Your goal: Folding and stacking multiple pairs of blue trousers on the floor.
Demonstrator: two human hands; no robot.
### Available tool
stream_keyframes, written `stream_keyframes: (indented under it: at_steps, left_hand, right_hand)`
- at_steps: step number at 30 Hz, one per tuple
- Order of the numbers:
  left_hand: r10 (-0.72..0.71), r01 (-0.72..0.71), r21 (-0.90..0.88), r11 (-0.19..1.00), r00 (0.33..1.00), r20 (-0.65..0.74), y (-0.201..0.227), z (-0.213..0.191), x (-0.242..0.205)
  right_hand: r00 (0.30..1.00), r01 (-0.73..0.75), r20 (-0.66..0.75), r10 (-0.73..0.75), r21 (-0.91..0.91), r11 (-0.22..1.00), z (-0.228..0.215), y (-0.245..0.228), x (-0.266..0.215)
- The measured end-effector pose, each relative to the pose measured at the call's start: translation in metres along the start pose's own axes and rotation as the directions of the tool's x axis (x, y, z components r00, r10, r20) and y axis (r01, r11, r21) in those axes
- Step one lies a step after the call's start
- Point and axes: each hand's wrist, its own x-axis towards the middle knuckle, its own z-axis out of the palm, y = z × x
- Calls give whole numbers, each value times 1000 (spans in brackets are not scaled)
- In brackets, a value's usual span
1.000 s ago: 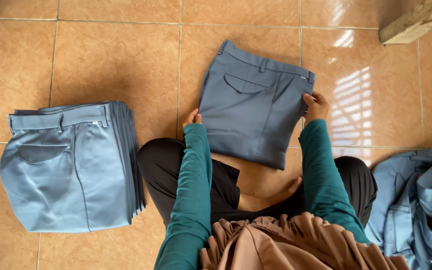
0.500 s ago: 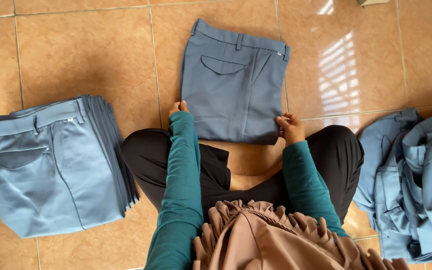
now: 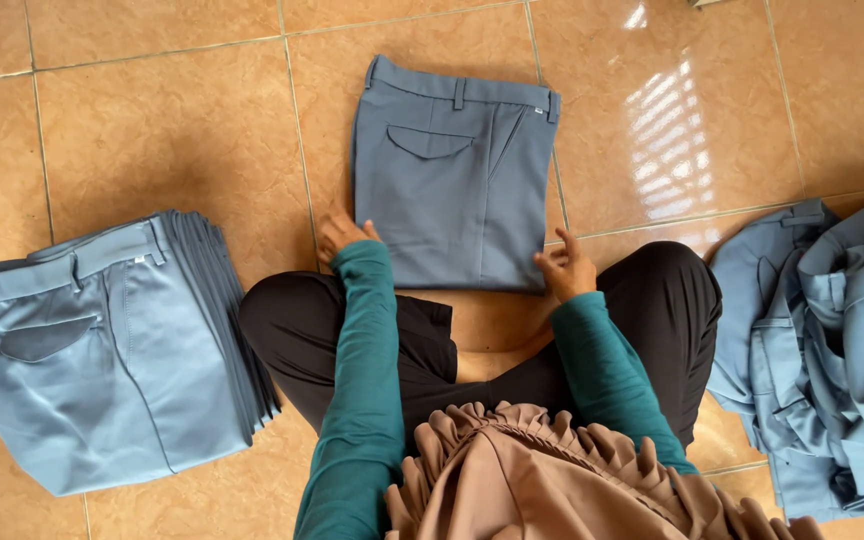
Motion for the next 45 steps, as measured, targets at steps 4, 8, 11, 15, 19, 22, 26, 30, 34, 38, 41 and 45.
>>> stream_keyframes:
  at_steps: [4,8,11,15,19,22,26,30,34,38,41,45]
  left_hand:
    - [656,-653,182,735,617,-435,32,32,-51]
    - [857,-848,124,515,509,-74,58,51,-103]
    - [783,-780,129,613,621,35,41,56,-74]
    - [653,-624,265,735,757,-30,29,47,-33]
    - [504,-458,282,843,855,-119,20,50,15]
    - [395,-370,191,909,912,-109,22,54,43]
    - [209,-190,-163,968,973,103,50,10,40]
    - [30,17,-205,979,973,227,54,72,84]
    - [17,54,-208,977,945,326,53,72,88]
    - [52,-4,-131,991,928,369,62,-3,48]
    - [85,-8,-197,980,917,390,67,23,57]
    - [-6,159,-299,941,891,454,73,34,63]
  right_hand:
    - [790,360,-357,-498,-388,849,42,-25,17]
    - [831,342,-237,-503,-495,799,76,-71,17]
    - [928,234,-98,-360,-599,766,79,-58,20]
    - [902,240,-111,-417,-673,699,84,-36,35]
    - [921,206,-127,-368,-645,736,75,-38,37]
    - [907,165,-241,-346,-554,816,71,-21,58]
    - [581,381,-590,-560,-411,828,61,6,117]
    - [835,210,-452,-314,-266,941,43,-5,137]
    - [944,54,-315,-98,-143,988,42,13,177]
    - [958,40,-280,-64,-92,995,27,-24,135]
    - [968,72,-237,-83,-53,996,19,-37,131]
    - [977,76,-205,-50,120,990,14,-63,110]
